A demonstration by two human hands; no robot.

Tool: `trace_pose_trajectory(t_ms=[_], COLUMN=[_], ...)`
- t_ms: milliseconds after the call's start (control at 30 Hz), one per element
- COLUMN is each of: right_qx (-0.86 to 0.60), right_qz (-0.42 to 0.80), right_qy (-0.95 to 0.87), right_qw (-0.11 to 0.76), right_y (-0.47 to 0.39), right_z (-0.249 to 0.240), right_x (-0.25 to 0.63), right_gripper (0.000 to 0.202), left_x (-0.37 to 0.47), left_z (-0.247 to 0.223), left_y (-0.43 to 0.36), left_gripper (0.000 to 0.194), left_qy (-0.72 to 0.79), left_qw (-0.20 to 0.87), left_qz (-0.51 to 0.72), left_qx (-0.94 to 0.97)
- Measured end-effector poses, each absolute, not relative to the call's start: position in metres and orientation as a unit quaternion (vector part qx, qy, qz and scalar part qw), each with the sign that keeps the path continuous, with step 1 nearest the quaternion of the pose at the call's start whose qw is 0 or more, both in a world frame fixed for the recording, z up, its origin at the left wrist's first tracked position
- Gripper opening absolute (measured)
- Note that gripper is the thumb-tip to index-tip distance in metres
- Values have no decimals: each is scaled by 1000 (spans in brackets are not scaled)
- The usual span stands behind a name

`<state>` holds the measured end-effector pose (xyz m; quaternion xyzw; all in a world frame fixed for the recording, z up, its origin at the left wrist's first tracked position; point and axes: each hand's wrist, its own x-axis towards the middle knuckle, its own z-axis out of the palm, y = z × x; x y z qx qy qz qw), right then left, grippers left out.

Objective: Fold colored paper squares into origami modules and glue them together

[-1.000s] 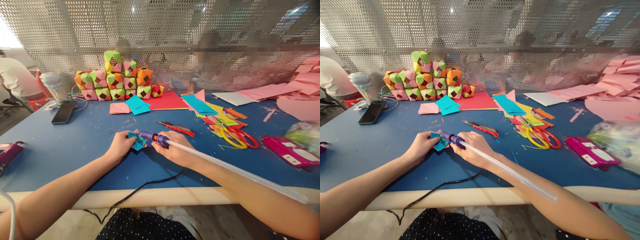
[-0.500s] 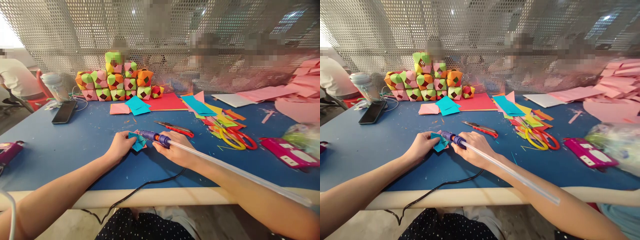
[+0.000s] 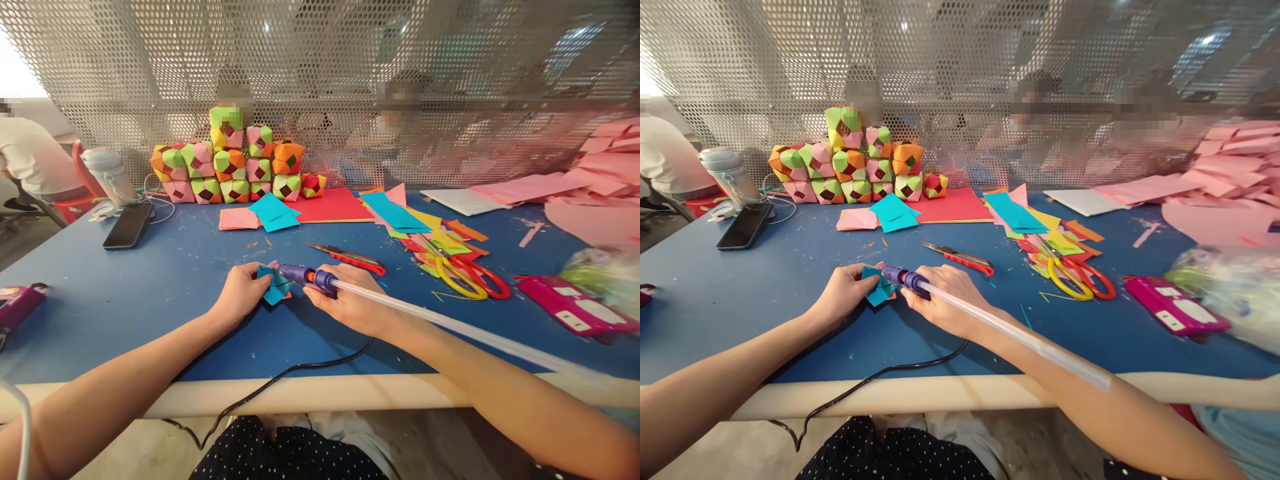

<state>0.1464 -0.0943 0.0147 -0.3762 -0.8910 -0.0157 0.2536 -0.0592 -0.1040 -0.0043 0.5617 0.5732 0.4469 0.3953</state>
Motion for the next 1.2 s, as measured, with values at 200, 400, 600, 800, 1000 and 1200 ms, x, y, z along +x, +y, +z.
trace_pose_trajectory(t_ms=[200, 400, 600, 800, 1000, 1200], right_qx=[-375, -381, -383, -399, -400, -376], right_qz=[-20, -19, -14, -1, 7, 8], right_qy=[-891, -889, -883, -883, -880, -885], right_qw=[255, 254, 270, 248, 257, 275], right_y=[-96, -96, -95, -96, -96, -96], right_z=[17, 15, 19, 20, 21, 19], right_x=[147, 147, 149, 149, 149, 146], right_gripper=[24, 25, 24, 25, 25, 24], left_x=[-60, -58, -60, -60, -59, -57], left_z=[-4, -2, -8, -8, -7, -3], left_y=[-104, -105, -103, -102, -102, -104], left_gripper=[15, 13, 13, 12, 11, 10], left_qy=[577, 571, 566, 564, 558, 565], left_qw=[387, 401, 416, 431, 434, 424], left_qz=[442, 454, 456, 462, 466, 461], left_qx=[568, 555, 546, 532, 532, 537])
